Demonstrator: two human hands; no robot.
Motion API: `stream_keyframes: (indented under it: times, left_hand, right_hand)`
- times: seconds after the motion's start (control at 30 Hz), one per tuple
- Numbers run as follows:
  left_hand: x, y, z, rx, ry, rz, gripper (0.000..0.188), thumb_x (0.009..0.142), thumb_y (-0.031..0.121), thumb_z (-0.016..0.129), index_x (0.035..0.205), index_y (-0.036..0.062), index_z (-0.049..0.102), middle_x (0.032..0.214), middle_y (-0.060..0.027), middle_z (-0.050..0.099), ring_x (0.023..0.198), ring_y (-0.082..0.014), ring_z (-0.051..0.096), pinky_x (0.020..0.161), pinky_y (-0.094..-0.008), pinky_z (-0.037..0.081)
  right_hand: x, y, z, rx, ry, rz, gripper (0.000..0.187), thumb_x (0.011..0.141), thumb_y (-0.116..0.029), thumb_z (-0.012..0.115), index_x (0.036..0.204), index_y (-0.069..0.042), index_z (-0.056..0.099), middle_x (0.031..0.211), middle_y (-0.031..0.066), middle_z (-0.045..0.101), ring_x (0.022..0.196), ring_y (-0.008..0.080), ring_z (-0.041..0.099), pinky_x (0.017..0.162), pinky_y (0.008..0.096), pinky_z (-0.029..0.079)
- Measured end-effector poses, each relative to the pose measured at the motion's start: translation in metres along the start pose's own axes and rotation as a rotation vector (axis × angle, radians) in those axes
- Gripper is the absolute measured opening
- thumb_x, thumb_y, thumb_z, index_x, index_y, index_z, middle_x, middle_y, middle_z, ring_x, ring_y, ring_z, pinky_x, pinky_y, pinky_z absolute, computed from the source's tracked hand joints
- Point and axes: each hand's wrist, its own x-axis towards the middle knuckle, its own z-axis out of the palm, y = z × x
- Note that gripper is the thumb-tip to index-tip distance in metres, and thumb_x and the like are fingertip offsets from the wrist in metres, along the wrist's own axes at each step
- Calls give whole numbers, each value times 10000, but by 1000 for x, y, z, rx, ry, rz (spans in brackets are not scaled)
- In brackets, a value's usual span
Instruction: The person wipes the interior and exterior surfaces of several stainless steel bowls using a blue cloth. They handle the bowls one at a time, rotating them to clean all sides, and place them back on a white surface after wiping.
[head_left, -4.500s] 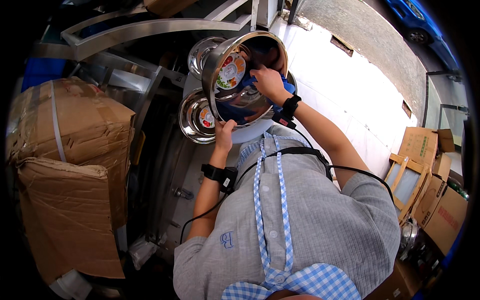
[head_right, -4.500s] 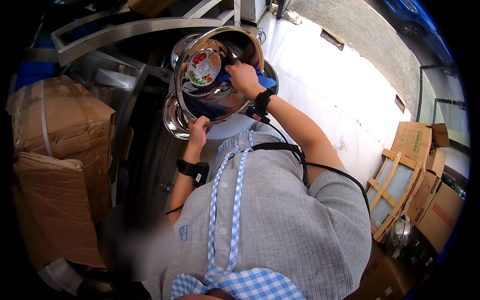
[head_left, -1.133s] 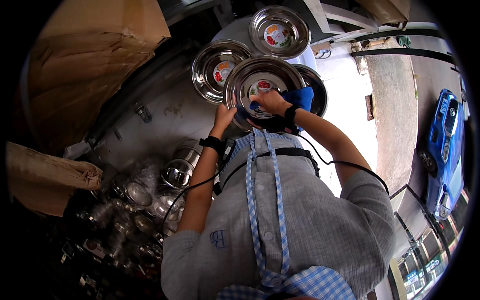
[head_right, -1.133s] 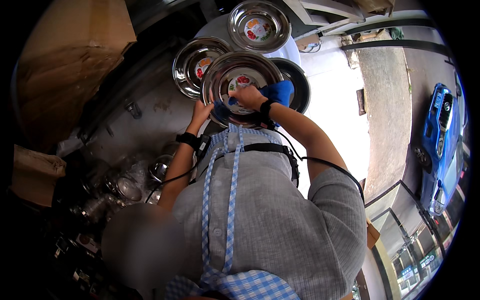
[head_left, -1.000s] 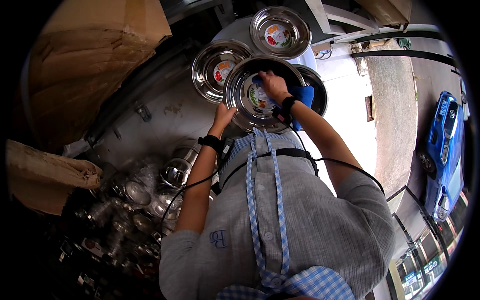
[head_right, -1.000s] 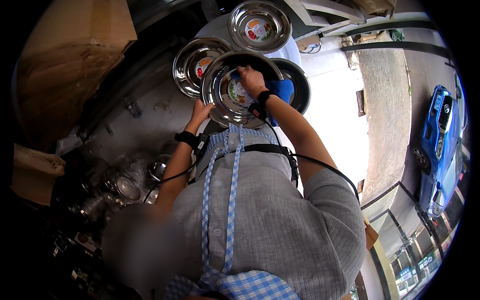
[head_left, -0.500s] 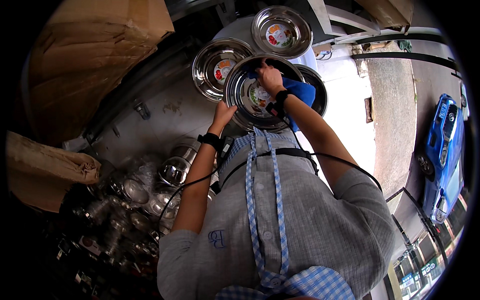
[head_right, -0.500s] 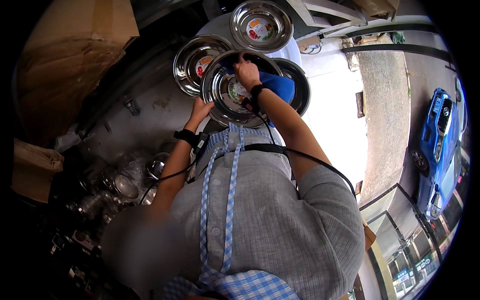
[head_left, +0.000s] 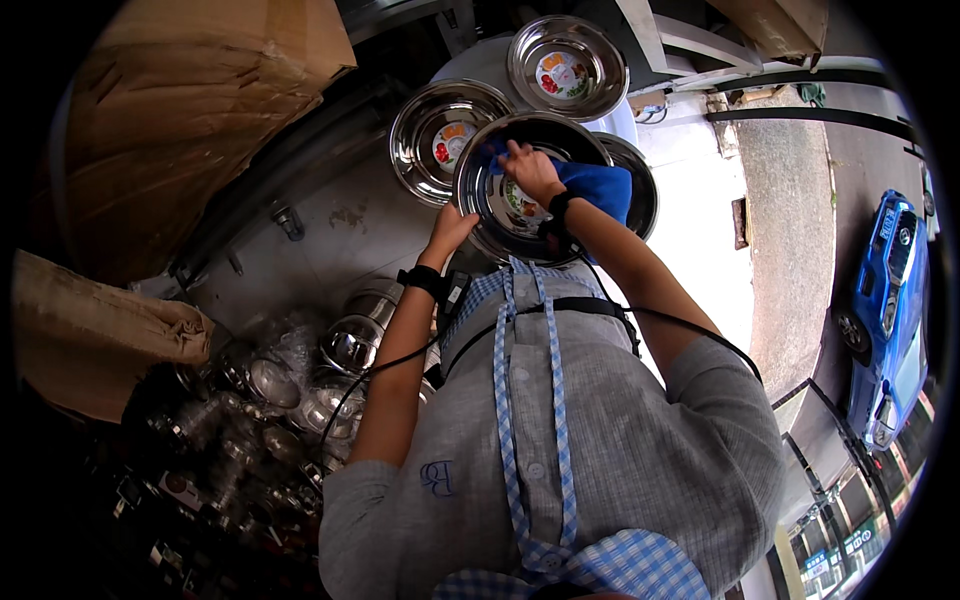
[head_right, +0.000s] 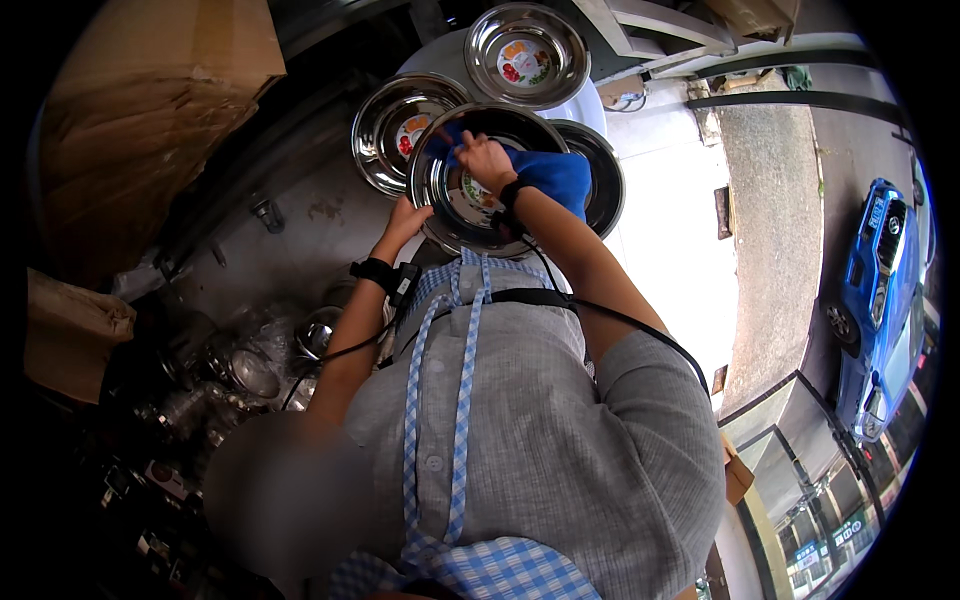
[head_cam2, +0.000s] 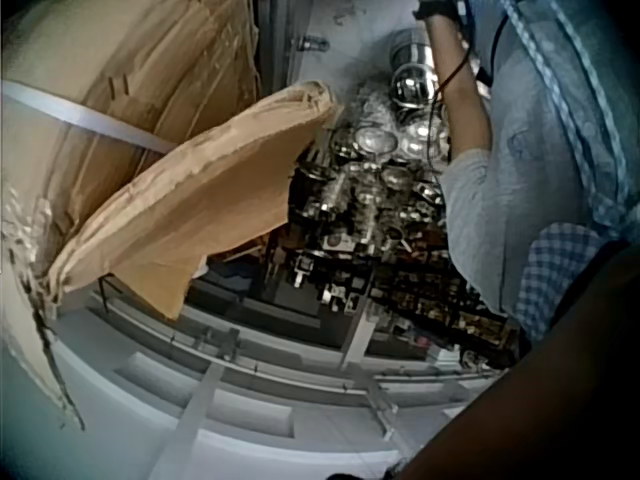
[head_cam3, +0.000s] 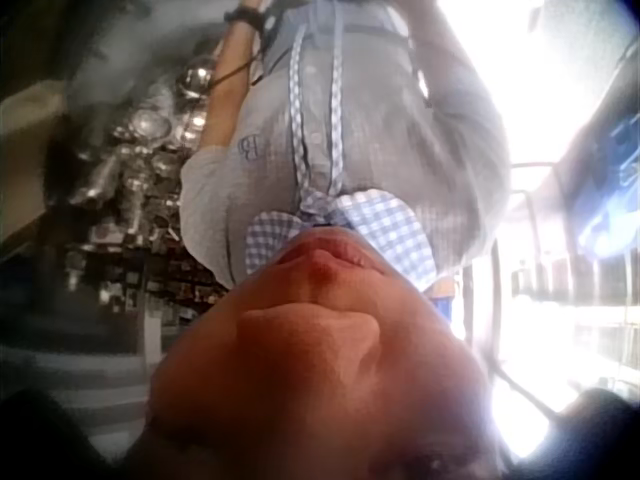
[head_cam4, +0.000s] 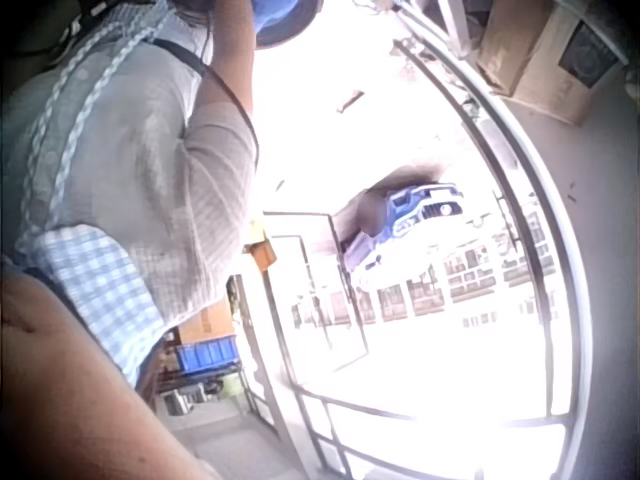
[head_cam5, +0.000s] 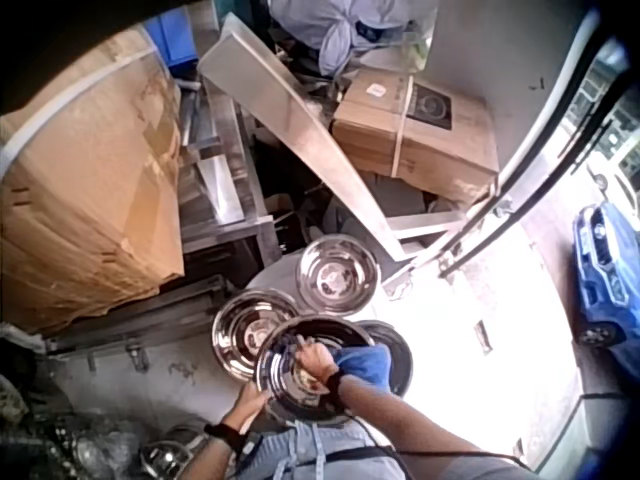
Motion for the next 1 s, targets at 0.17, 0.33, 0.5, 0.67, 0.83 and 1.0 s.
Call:
stream_keyframes:
  times: [0.17,0.33,0.5,0.67,0.83,1.0]
  left_hand:
    - [3,-14,4,-52,14,114,271,731,103,591,968,-22,627,858,-157,681,817,-279,664,738,-376,496]
    - [7,-15,3,25,-63,-14,277,752,106,569,994,-18,626,865,-143,683,817,-258,660,745,-365,492]
    - [1,-4,5,-105,-56,30,308,760,97,571,1043,-16,620,942,-122,683,863,-228,644,767,-349,487]
    - [-3,7,6,-121,-19,12,351,759,92,589,1094,-9,614,993,-109,682,911,-218,641,793,-339,487]
    - [-2,5,6,-116,-20,68,352,746,89,597,1083,-11,617,978,-115,685,898,-227,647,790,-344,492]
    - [2,-4,5,-61,-3,35,317,727,81,595,1030,-11,621,912,-121,688,845,-234,658,756,-348,499]
  right_hand:
    - [-13,42,-20,-115,-122,39,201,707,-193,706,902,-150,683,1049,133,589,853,240,633,632,328,535]
    - [-39,42,-18,-46,-299,255,205,699,-265,756,862,-145,724,871,87,670,834,239,676,667,308,541]
    - [-61,29,-10,-77,-471,61,174,748,-241,707,882,-134,735,837,65,694,805,235,690,669,335,536]
    - [-85,6,18,61,-336,-217,124,701,-166,690,792,-83,702,752,108,684,711,281,687,687,390,528]
    - [-73,-24,-19,406,-457,-204,239,655,-171,684,860,-49,689,749,159,660,715,359,659,738,434,520]
    - [-25,-12,-38,556,-187,-19,224,689,-250,712,869,-116,717,841,151,679,793,334,671,703,444,542]
